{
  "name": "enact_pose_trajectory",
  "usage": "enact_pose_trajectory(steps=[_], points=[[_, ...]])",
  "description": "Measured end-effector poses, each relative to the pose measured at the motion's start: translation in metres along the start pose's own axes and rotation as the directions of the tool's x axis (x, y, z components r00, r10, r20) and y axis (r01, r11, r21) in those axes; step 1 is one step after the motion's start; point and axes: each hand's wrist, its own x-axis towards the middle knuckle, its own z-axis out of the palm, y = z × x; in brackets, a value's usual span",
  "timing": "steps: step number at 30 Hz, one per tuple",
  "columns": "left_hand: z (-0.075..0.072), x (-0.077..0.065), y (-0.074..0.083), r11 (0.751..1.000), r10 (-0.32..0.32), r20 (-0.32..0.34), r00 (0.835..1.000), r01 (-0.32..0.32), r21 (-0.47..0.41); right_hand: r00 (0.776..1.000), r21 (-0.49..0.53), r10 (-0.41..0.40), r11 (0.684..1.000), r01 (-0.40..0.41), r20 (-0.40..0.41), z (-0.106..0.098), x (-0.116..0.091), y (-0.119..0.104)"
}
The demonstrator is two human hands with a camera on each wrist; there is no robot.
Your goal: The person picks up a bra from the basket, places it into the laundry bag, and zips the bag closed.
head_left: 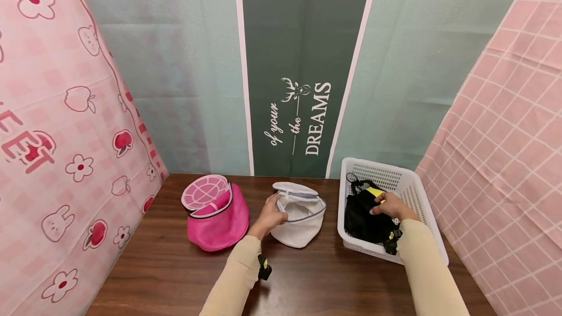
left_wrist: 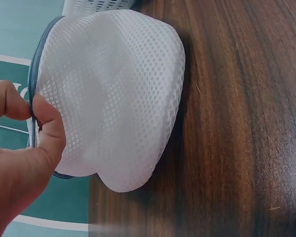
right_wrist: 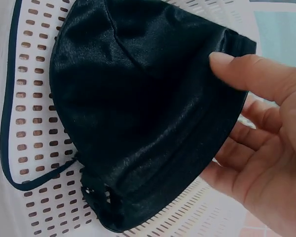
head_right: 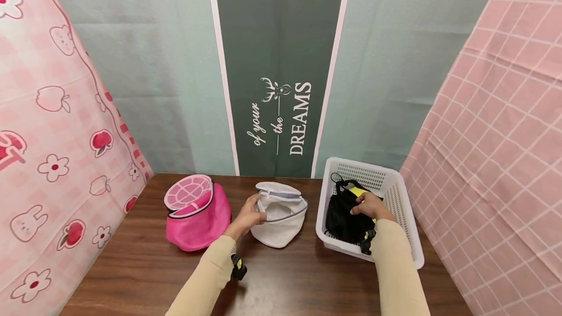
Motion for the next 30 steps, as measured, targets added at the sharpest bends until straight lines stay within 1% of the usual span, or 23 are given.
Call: enact_pose_trajectory(steps=[2, 3, 5, 8, 11, 14, 18, 22, 30], points=[[0.0, -0.001, 0.003, 1.0, 0.0, 0.013, 1.0, 0.0, -0.016, 1.0, -0.007, 0.002, 1.0, -0.002, 0.003, -0.001, 0.003, 0.004], [0.001, -0.001, 0.004, 1.0, 0.002, 0.019, 1.0, -0.002, -0.026, 1.0, -0.006, -0.011, 1.0, 0.011, 0.002, -0.001, 0.005, 0.009], [0.001, 0.0, 0.004, 0.999, 0.005, 0.031, 0.999, -0.004, -0.05, 1.0, -0.035, -0.001, 0.999, 0.001, 0.004, -0.002, 0.007, 0.011], [0.002, 0.002, 0.003, 0.996, 0.02, 0.052, 0.998, -0.015, -0.083, 0.998, -0.061, 0.062, 0.996, -0.061, 0.008, -0.003, 0.006, 0.007], [0.002, 0.003, 0.002, 0.994, 0.025, 0.066, 0.997, -0.018, -0.11, 0.99, -0.1, 0.139, 0.985, -0.139, -0.004, -0.004, 0.0, -0.004], [0.003, 0.004, 0.0, 0.991, 0.028, 0.074, 0.997, -0.018, -0.129, 0.987, -0.109, 0.161, 0.981, -0.163, -0.03, -0.003, -0.004, -0.006], [0.003, 0.004, -0.002, 0.989, 0.023, 0.084, 0.996, -0.01, -0.145, 0.988, -0.106, 0.147, 0.983, -0.15, -0.036, 0.001, -0.005, -0.002], [0.003, 0.003, -0.002, 0.991, 0.011, 0.088, 0.996, 0.001, -0.135, 0.991, -0.127, 0.129, 0.983, -0.131, -0.025, 0.002, -0.004, -0.002], [0.002, 0.001, 0.001, 0.997, 0.003, 0.074, 0.997, 0.003, -0.082, 0.992, -0.069, 0.123, 0.99, -0.121, 0.024, -0.001, -0.005, -0.007]])
